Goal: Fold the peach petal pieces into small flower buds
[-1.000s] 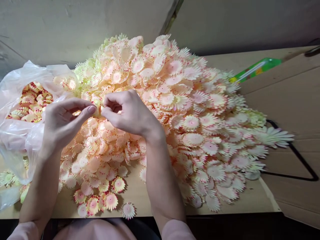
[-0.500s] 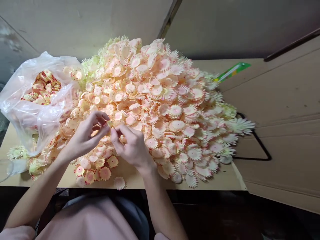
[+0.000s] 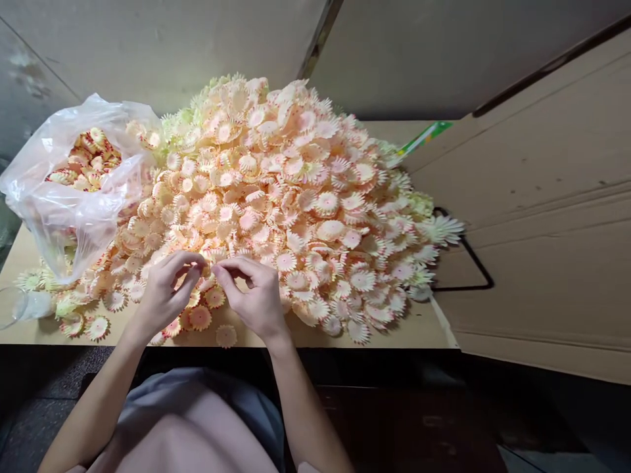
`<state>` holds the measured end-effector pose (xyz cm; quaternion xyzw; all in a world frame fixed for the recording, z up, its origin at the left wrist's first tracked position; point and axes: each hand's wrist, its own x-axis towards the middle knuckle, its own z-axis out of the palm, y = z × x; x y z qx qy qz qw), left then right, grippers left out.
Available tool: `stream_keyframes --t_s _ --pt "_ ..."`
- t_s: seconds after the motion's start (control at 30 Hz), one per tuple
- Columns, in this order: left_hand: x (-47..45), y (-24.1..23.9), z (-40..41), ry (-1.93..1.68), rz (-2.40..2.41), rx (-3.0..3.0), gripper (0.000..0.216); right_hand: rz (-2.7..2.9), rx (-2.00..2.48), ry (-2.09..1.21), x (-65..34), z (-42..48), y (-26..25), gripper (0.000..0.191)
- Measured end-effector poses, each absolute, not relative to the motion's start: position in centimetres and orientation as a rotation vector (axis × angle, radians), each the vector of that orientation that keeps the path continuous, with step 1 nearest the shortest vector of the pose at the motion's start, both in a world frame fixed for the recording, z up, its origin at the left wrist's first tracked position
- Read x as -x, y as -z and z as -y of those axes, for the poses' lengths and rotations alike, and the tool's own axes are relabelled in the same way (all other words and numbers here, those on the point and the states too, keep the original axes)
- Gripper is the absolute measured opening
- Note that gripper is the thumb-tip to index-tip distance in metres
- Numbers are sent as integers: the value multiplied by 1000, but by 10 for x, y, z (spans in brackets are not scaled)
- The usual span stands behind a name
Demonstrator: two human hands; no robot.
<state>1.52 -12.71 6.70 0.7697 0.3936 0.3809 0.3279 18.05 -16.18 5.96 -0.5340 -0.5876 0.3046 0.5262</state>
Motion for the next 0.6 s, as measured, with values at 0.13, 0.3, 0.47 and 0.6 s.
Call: stream_keyframes --t_s 0.13,0.3,0.47,0.6 --pt "-15 -65 124 -1015 -1032 -1834 10 1299 1195 -912 -177 156 -57 13" --pt "-14 -63 91 -1042 -928 -1663 20 1383 1152 -881 -179 130 -56 20" --pt "-16 -56 49 -1083 -952 -1667 23 1443 1141 -836 -181 86 -45 26" --pt "-20 -39 31 -1158 -972 -1542 26 1429 1154 -837 -179 62 -36 32"
